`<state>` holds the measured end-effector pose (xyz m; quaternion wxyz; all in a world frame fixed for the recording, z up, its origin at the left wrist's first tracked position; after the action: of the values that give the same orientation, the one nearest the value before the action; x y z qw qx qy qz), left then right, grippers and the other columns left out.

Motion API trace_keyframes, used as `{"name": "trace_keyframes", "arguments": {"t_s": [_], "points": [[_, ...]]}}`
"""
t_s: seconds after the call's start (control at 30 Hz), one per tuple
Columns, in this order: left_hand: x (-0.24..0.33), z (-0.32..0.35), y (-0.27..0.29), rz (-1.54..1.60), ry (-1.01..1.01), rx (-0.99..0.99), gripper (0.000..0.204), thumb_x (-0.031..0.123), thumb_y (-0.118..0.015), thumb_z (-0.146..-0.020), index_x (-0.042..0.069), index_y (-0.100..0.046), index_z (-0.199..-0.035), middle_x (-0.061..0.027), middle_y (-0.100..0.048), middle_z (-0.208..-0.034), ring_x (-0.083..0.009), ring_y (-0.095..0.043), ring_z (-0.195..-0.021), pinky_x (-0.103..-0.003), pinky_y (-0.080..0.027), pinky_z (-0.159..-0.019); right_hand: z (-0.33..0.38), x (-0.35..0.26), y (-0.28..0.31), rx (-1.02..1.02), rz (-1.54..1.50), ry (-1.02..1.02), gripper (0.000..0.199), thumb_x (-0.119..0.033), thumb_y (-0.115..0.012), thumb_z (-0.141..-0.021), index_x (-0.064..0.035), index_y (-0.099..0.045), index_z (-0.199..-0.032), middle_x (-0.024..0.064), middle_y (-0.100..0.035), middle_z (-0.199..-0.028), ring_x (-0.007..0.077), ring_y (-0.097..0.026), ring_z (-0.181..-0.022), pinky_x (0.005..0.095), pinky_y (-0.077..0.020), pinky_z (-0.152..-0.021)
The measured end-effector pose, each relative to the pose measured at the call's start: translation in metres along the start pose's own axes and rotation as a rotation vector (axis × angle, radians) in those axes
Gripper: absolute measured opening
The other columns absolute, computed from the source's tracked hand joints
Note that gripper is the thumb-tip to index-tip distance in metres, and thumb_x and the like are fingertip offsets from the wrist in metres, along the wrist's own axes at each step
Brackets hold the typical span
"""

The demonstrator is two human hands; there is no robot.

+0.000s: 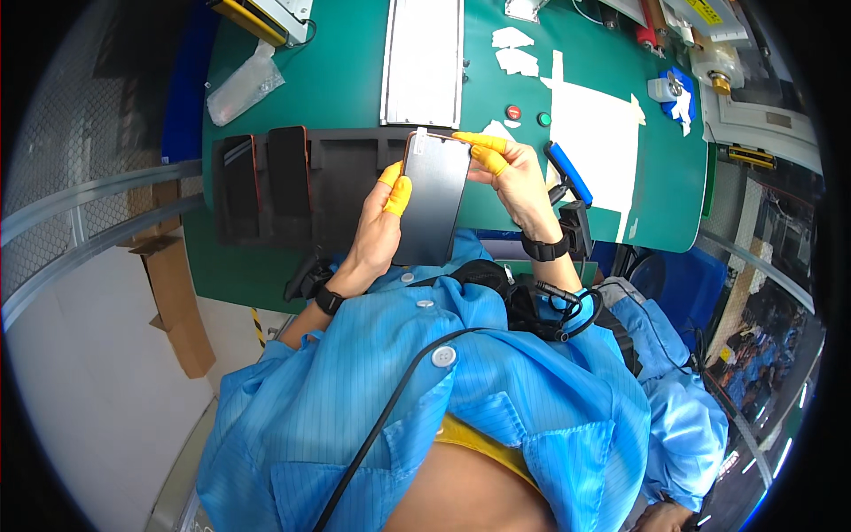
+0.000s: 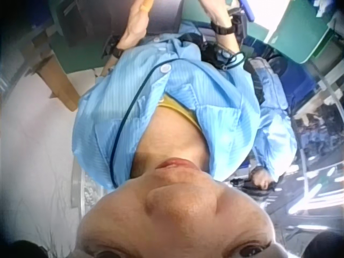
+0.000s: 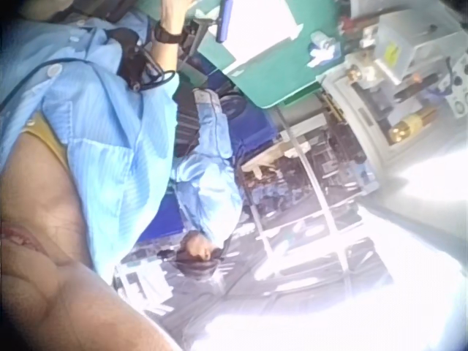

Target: Assembling and inspecting smartphone components at a workstation using specialized tools.

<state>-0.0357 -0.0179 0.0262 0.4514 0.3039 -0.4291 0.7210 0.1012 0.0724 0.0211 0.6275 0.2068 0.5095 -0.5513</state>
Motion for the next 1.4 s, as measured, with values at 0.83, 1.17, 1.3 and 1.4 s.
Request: {"name": "trace_keyframes", "arguments": {"t_s": [0.83,1.17,1.3,1.4], "points": [[-0.015,-0.003,0.003,-0.087,0.063,0.044,0.036,0.019,-0.039,-0.092,0.0,-0.039,-0.122,-0.0058,-0.05,-0.11,-0.0095,-0.046,-0.099,-0.021,-0.037,-0.085,0.001,0.018,0.011,0.1,0.219,-0.076,0.018,-0.005,-0.052,-0.082,0.0029,-0.061,-0.095,0.0084,-0.062,-0.084,0.0106,-0.06,-0.069,0.0214,-0.0512,-0.062],[-0.017,-0.005,0.013,0.003,0.043,0.067,0.034,0.018,-0.036,-0.093,0.0,-0.039,-0.122,-0.0055,-0.052,-0.104,-0.0078,-0.049,-0.091,-0.02,-0.041,-0.077,-0.004,0.027,0.001,0.024,-0.044,-0.093,0.02,-0.008,-0.05,-0.084,0.0036,-0.059,-0.098,0.0096,-0.062,-0.082,0.0119,-0.06,-0.069,0.0228,-0.0515,-0.062],[-0.026,-0.005,0.015,-0.074,0.1,0.064,0.034,0.017,-0.038,-0.092,0.001,-0.039,-0.122,-0.0053,-0.05,-0.11,-0.0094,-0.047,-0.098,-0.021,-0.038,-0.084,-0.009,0.034,0.005,0.082,0.17,-0.137,0.02,-0.008,-0.049,-0.084,0.0039,-0.059,-0.097,0.0096,-0.062,-0.081,0.013,-0.061,-0.069,0.0235,-0.0513,-0.063],[-0.037,-0.009,0.021,-0.017,0.145,0.135,0.033,0.017,-0.037,-0.092,0.002,-0.039,-0.122,-0.0045,-0.05,-0.108,-0.009,-0.047,-0.096,-0.021,-0.038,-0.082,-0.018,0.052,0.015,0.134,0.194,-0.195,0.021,-0.01,-0.049,-0.085,0.0035,-0.057,-0.098,0.0102,-0.062,-0.082,0.014,-0.061,-0.069,0.0242,-0.0506,-0.062]]}}
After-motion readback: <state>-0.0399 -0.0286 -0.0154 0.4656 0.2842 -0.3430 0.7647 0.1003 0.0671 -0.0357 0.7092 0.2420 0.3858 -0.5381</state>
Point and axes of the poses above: each hand's wrist, its own z-axis away from the middle knuckle, its own y-axis out of the back of the hand, x = y × z, the point moved 7 cm from there along -z, towards the middle knuckle
